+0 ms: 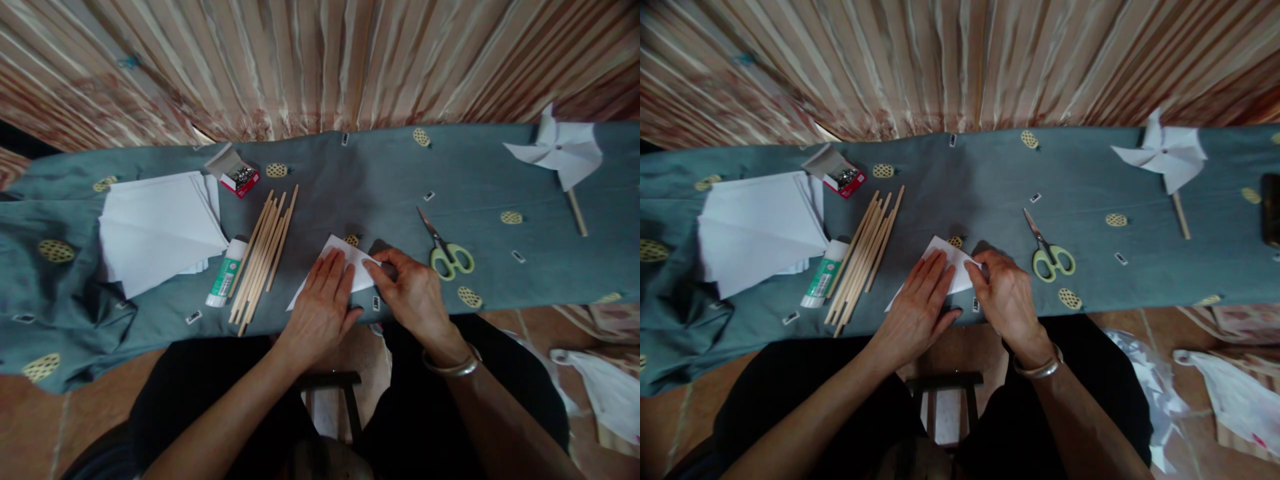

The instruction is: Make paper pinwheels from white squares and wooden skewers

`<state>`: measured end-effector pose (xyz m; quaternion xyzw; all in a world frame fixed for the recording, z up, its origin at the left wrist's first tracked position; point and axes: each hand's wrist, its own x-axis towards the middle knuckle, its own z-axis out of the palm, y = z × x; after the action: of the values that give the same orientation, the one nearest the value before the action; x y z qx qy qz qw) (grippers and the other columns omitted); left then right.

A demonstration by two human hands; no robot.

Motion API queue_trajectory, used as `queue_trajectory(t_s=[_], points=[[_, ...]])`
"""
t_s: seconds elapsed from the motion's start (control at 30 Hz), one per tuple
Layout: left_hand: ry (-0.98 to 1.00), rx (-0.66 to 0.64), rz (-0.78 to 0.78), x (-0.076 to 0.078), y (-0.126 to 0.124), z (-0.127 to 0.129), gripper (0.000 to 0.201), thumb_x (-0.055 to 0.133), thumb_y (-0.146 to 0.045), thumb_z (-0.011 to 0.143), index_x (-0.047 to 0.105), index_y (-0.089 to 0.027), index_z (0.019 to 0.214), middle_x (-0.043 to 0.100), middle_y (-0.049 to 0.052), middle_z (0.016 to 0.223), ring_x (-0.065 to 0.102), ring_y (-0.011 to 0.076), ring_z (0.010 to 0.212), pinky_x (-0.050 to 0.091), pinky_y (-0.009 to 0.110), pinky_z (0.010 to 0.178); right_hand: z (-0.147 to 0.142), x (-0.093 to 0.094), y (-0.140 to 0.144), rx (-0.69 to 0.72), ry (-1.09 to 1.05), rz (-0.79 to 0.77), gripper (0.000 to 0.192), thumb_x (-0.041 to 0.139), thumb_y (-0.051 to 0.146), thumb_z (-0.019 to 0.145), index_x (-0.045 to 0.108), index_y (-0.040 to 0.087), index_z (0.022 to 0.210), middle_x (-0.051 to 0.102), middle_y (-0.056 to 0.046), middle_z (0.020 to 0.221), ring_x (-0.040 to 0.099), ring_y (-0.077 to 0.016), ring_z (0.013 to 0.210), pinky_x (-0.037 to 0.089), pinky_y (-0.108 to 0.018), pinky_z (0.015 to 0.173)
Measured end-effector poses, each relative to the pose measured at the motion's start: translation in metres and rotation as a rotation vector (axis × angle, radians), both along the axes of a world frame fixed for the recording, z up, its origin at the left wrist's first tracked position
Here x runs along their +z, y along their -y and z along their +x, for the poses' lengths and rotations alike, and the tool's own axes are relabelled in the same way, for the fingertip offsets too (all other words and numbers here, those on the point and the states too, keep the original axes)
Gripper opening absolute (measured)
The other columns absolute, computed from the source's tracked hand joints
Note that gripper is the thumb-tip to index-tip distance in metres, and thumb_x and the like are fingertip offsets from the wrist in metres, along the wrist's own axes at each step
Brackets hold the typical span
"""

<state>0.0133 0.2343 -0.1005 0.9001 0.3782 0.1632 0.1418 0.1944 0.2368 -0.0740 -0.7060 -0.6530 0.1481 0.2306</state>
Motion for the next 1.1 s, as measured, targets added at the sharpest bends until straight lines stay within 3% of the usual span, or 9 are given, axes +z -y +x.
queue_trajectory(t_s=[0.4,0.6,0.8,1.1], points=[[-0.031,-0.008,0.043,-0.003,0.000,0.001,0.067,0.049,-0.049,0.094,0.037,-0.001,0.140,0.037,0.030,0.150,0.024,0.0369,0.147,0.031,0.055,0.117,0.001,-0.004,-0.001,0.095,0.130,0.140,0.028,0.049,0.038,0.096,0.067,0.016,0.094,0.073,-0.009,0.086,0.068,-0.0233,0.080,0.053,-0.035,0.077],[-0.082,-0.001,0.068,-0.006,0.000,0.002,0.068,0.043,-0.053,0.095,0.037,-0.002,0.140,0.037,0.029,0.151,0.025,0.0371,0.147,0.031,0.055,0.116,-0.004,-0.005,0.007,0.149,0.161,0.205,0.052,0.052,0.048,0.093,0.058,0.006,0.125,0.068,-0.019,0.119,0.062,-0.0320,0.110,0.048,-0.047,0.096],[-0.107,-0.003,0.072,-0.004,0.000,0.002,0.068,0.040,-0.052,0.096,0.038,-0.001,0.140,0.036,0.030,0.151,0.024,0.0368,0.147,0.029,0.055,0.118,-0.008,-0.017,0.025,0.156,0.127,0.156,0.059,0.047,0.047,0.094,0.043,0.011,0.141,0.052,-0.020,0.142,0.047,-0.0323,0.133,0.039,-0.052,0.108],[-0.138,-0.010,0.060,-0.004,-0.001,0.003,0.068,0.045,-0.049,0.095,0.036,0.000,0.141,0.033,0.030,0.153,0.021,0.0374,0.148,0.026,0.056,0.118,-0.014,-0.026,0.026,0.078,0.079,0.144,0.062,0.050,0.046,0.091,0.042,0.010,0.140,0.047,-0.021,0.146,0.043,-0.0334,0.135,0.035,-0.053,0.109]])
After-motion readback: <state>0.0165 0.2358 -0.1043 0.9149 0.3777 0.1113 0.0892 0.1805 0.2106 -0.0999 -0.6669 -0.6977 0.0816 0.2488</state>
